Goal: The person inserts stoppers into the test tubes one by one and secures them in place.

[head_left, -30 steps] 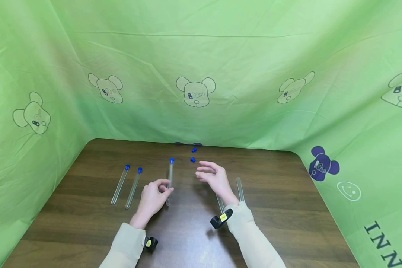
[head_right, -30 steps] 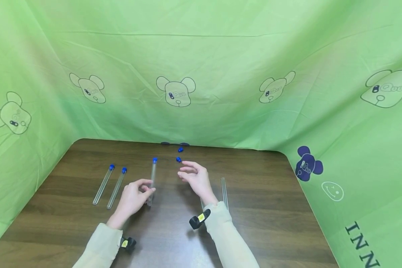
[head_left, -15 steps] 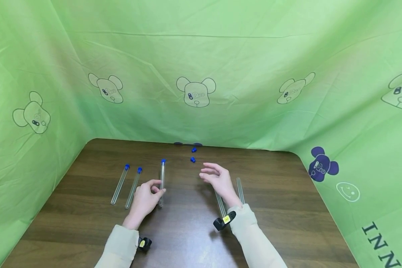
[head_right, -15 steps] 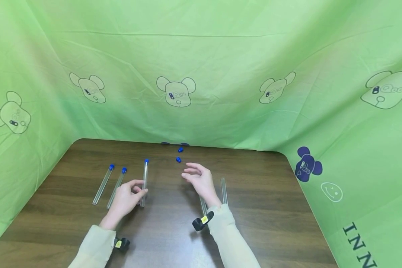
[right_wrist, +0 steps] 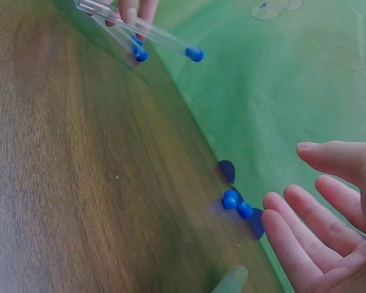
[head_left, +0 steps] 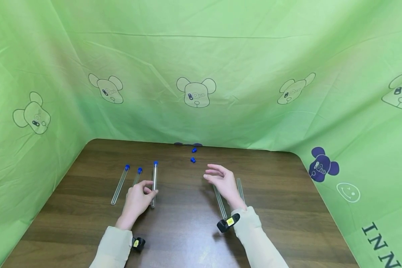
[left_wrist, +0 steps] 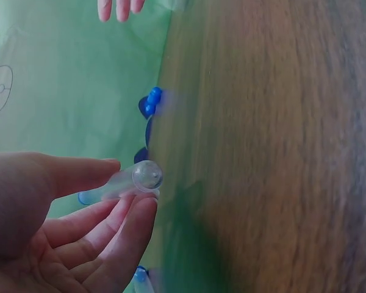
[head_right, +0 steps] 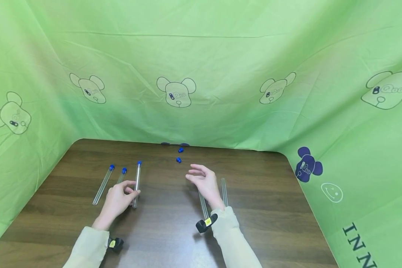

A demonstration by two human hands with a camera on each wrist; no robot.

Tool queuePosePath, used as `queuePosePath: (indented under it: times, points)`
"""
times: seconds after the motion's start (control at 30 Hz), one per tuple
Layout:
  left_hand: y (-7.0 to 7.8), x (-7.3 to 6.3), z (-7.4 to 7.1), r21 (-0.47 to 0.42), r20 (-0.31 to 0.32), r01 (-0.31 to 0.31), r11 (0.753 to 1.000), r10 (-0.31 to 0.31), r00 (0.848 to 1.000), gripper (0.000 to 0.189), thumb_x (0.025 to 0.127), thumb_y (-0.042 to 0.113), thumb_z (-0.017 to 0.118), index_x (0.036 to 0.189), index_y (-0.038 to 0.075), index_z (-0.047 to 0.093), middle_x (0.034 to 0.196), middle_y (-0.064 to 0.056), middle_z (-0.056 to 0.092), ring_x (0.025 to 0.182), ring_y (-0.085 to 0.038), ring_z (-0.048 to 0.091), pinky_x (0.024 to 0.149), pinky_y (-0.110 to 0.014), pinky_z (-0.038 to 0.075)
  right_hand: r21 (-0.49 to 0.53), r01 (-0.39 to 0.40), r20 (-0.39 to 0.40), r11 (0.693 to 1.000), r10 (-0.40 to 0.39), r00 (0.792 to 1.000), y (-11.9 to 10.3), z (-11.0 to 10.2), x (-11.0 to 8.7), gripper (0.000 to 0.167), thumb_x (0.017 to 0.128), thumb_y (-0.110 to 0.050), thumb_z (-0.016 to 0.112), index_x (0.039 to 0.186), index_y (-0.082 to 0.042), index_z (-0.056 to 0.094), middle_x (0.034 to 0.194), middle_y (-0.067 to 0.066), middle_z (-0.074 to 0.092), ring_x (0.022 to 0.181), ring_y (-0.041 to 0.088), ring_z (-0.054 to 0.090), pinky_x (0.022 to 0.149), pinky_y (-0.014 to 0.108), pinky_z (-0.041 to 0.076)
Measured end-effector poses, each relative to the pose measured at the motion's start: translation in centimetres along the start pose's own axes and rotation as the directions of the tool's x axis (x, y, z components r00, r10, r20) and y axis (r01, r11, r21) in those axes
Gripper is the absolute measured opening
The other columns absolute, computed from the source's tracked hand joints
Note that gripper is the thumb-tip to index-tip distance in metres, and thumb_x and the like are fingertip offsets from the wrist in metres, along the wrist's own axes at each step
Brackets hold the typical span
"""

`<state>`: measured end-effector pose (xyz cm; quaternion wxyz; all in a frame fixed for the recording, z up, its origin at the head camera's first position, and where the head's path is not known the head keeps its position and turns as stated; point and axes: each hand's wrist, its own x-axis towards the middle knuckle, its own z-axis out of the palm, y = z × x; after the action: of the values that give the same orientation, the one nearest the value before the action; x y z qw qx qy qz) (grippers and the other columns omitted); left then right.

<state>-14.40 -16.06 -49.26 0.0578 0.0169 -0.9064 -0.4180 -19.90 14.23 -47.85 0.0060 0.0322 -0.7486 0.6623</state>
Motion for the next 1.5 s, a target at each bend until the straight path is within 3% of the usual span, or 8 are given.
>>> queuePosePath:
  times: [0.43, 0.87, 1.2, 1.5]
  points:
    - [-0.6, 0.0, -0.8, 0.072, 0.005, 0.013, 0.997, -0.013, 1.0, 0.034, 0.086, 0.014, 0.08, 0.115, -0.002, 0.072, 0.071, 0.006, 0.068, 0.062, -0.013, 0.058, 0.063, -0.04, 0.047, -0.09, -0.02, -0.045, 0.996, 0.016, 0.999, 0.1, -1.3, -0.5, 0.043, 0.085, -0.011, 0.083, 0.126, -0.006, 0.07, 0.115, 0.02, 0.072, 0.095, 0.021, 0.073, 0.085, 0.024, 0.053]
    - [-0.9, 0.2, -1.4, 0.126, -0.015, -0.008, 0.992, 0.01, 1.0, 0.033, 0.085, 0.013, 0.081, 0.112, -0.004, 0.074, 0.066, 0.006, 0.063, 0.058, -0.012, 0.056, 0.06, -0.039, 0.047, -0.102, -0.037, -0.045, 0.994, 0.032, 0.998, 0.8, -2.2, -1.0, 0.046, 0.086, -0.004, 0.081, 0.129, 0.003, 0.065, 0.115, 0.022, 0.071, 0.092, 0.016, 0.072, 0.083, 0.021, 0.052]
    - [-1.2, 0.0, -1.5, 0.16, -0.007, -0.006, 0.987, 0.008, 1.0, 0.033, 0.085, 0.014, 0.081, 0.112, -0.004, 0.074, 0.068, 0.007, 0.065, 0.066, -0.018, 0.063, 0.069, -0.049, 0.051, -0.097, -0.034, -0.049, 0.995, 0.029, 0.998, 0.9, -2.9, -1.4, 0.047, 0.085, -0.005, 0.082, 0.128, 0.005, 0.065, 0.115, 0.025, 0.07, 0.09, 0.015, 0.072, 0.082, 0.02, 0.052]
    - [-1.2, 0.0, -1.3, 0.174, 0.01, 0.007, 0.985, -0.009, 1.0, 0.035, 0.085, 0.015, 0.081, 0.114, -0.003, 0.074, 0.069, 0.007, 0.065, 0.069, -0.02, 0.065, 0.07, -0.049, 0.053, -0.113, -0.061, -0.054, 0.992, 0.055, 0.997, 1.0, -3.3, -1.5, 0.046, 0.085, -0.005, 0.081, 0.127, 0.006, 0.065, 0.115, 0.026, 0.07, 0.092, 0.015, 0.072, 0.081, 0.019, 0.052]
